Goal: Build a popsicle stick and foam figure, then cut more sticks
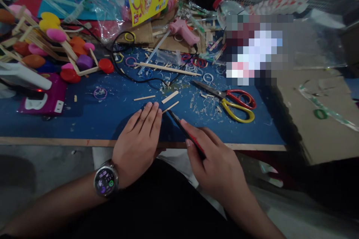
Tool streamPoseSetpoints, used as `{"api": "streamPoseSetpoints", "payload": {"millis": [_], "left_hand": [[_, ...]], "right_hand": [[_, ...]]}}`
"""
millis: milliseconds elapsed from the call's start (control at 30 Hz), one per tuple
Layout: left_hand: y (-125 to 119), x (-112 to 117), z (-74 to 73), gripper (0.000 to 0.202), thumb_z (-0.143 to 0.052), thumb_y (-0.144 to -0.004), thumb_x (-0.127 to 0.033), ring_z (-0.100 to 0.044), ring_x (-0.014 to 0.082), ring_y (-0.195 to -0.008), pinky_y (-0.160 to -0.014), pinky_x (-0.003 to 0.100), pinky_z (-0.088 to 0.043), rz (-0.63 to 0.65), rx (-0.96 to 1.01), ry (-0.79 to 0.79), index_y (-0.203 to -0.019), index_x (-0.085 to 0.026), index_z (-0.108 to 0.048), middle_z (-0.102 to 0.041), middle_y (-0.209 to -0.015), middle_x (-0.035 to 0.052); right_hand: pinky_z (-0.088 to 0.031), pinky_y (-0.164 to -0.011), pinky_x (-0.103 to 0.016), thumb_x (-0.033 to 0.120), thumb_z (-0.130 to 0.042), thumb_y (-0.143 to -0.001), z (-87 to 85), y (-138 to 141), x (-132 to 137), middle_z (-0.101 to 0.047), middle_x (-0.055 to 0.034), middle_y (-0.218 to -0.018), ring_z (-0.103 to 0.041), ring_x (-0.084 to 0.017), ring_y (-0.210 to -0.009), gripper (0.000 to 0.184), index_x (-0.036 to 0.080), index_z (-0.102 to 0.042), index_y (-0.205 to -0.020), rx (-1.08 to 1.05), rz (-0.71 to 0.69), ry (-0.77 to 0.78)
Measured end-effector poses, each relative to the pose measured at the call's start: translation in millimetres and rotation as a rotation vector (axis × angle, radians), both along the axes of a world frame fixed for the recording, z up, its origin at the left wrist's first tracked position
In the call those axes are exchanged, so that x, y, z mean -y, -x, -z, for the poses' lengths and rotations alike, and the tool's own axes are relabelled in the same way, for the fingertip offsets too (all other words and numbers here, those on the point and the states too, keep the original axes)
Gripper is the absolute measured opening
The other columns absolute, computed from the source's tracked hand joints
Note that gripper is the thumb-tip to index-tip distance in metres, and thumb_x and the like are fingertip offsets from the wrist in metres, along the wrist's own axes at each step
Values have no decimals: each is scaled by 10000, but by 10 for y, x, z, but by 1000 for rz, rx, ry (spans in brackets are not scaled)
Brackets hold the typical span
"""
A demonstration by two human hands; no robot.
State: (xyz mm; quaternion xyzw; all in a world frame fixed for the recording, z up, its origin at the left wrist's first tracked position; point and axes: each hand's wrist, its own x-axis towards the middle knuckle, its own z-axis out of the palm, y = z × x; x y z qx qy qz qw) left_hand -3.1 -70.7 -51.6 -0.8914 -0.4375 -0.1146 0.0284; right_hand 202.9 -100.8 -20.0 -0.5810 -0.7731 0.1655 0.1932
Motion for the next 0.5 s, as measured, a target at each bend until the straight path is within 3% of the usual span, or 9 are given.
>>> {"api": "streamPoseSetpoints", "payload": {"millis": [200,333,500], "left_hand": [[0,12,-10,702,-556,-983,-370,-410,396,-1516,-1206,516,-403,-2,26,26,-1511,74,-426,-424,-1603,288],[-4,-17,-49,683,-512,-1015,-490,-478,404,-1465,-1145,540,-450,1,136,23,-1429,53,-526,-538,-1523,281],[-7,-158,-180,302,-554,-1007,-190,-591,349,-1355,-1029,479,-526,-55,191,-3,-1251,-41,-653,-660,-1386,204]], "right_hand": [[-629,-662,-353,199,-447,-1026,4,45,4,-739,-124,-1146,-738,-232,-885,443,175,-574,-1449,43,32,5],[-623,-672,-354,206,-436,-1027,27,45,5,-727,-133,-1195,-731,-231,-886,455,185,-558,-1465,16,29,19],[-592,-623,-326,200,-456,-1018,55,38,18,-732,-114,-1135,-722,-228,-858,458,203,-564,-1463,23,38,-14]]}}
